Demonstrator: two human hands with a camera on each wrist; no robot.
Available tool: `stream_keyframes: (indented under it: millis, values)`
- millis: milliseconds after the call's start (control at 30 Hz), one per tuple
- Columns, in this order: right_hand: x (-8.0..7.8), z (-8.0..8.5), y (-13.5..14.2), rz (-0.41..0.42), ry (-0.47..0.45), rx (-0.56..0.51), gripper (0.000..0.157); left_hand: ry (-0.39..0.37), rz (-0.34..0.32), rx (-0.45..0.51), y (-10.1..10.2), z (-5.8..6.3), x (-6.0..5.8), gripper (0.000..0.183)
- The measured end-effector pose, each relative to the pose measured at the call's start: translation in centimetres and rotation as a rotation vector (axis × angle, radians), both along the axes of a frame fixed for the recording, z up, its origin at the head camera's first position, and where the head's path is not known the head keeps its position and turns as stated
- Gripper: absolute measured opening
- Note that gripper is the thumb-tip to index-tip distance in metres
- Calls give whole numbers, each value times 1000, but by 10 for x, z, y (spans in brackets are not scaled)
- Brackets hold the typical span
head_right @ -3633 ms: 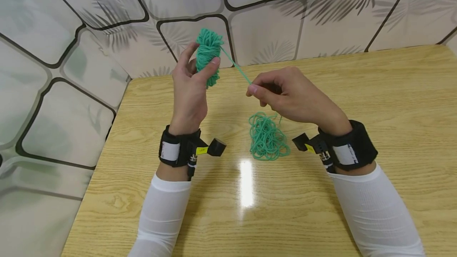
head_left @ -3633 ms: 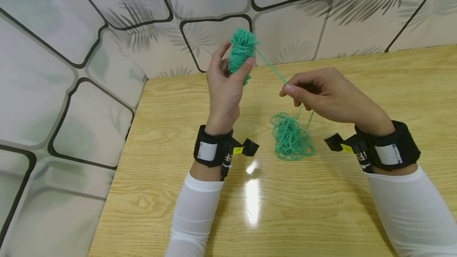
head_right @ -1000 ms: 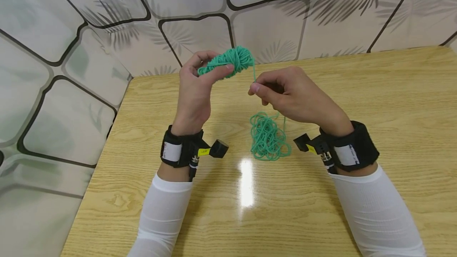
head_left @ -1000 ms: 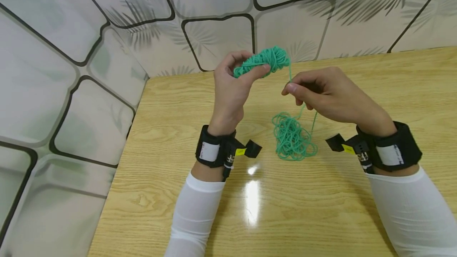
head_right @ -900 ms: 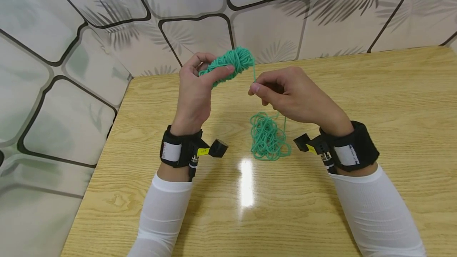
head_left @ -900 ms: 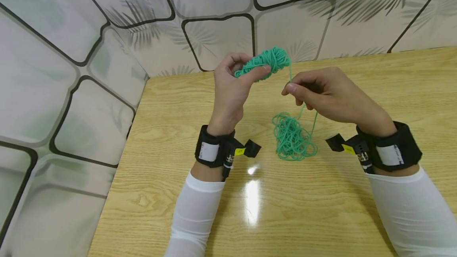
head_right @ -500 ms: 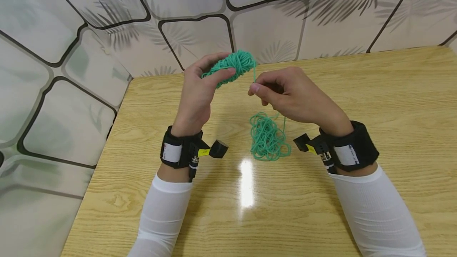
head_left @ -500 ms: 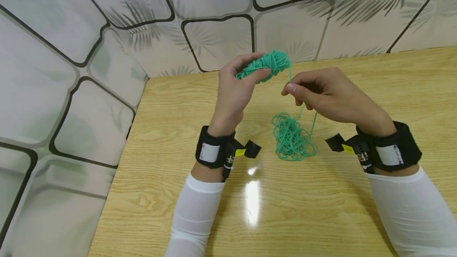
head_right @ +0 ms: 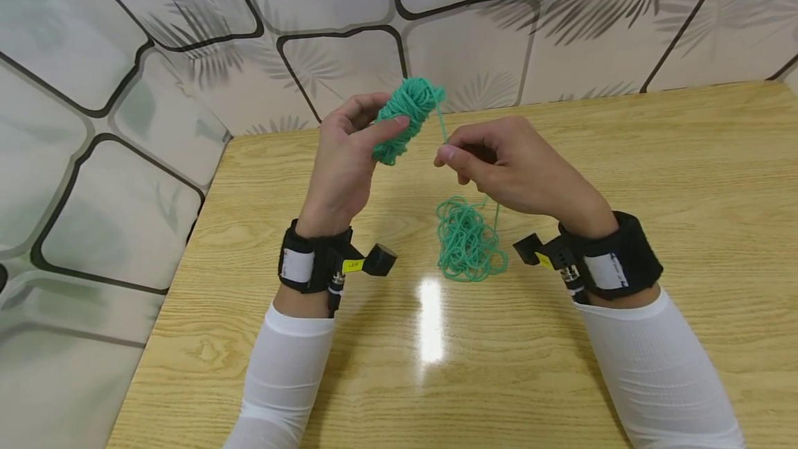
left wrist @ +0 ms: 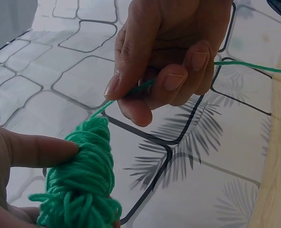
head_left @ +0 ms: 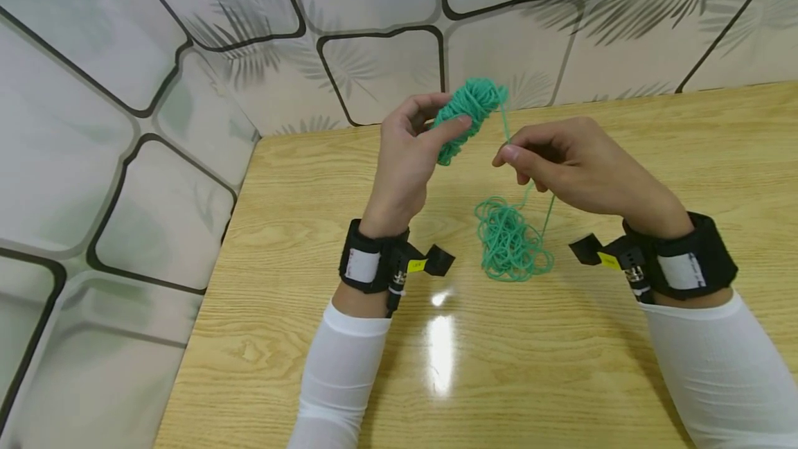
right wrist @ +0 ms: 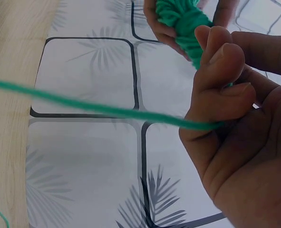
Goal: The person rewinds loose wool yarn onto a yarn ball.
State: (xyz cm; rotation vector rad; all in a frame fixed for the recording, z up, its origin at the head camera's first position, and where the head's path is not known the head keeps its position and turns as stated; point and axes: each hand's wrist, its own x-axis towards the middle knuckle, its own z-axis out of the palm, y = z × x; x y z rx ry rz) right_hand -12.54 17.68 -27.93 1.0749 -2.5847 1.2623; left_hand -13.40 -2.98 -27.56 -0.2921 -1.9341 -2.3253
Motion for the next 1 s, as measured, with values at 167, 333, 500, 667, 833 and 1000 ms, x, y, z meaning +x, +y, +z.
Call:
stream_keyframes:
  millis: [167,333,500,667,833,1000]
  values:
    - [0,-1,-1,11,3,-2,15,-40,-13,83,1,1,1,36]
    - [1,-1,-1,13,6,-3,15,-40,-72,90,-2,1,0,37]
    - [1,-1,-2,22,-5,-9,15,-89,-160,219,-3,2,-1,41]
    - [1,-1,-1,24,-4,-7,17,-115,-298,343,-2,3,-1,21]
    - [1,-1,-1,19,-13,-10,18,-153,-364,414,-3,2,-2,10]
    - [1,0,-1,17,-31,-6,19,-148,-358,404,-4,1,-2,12]
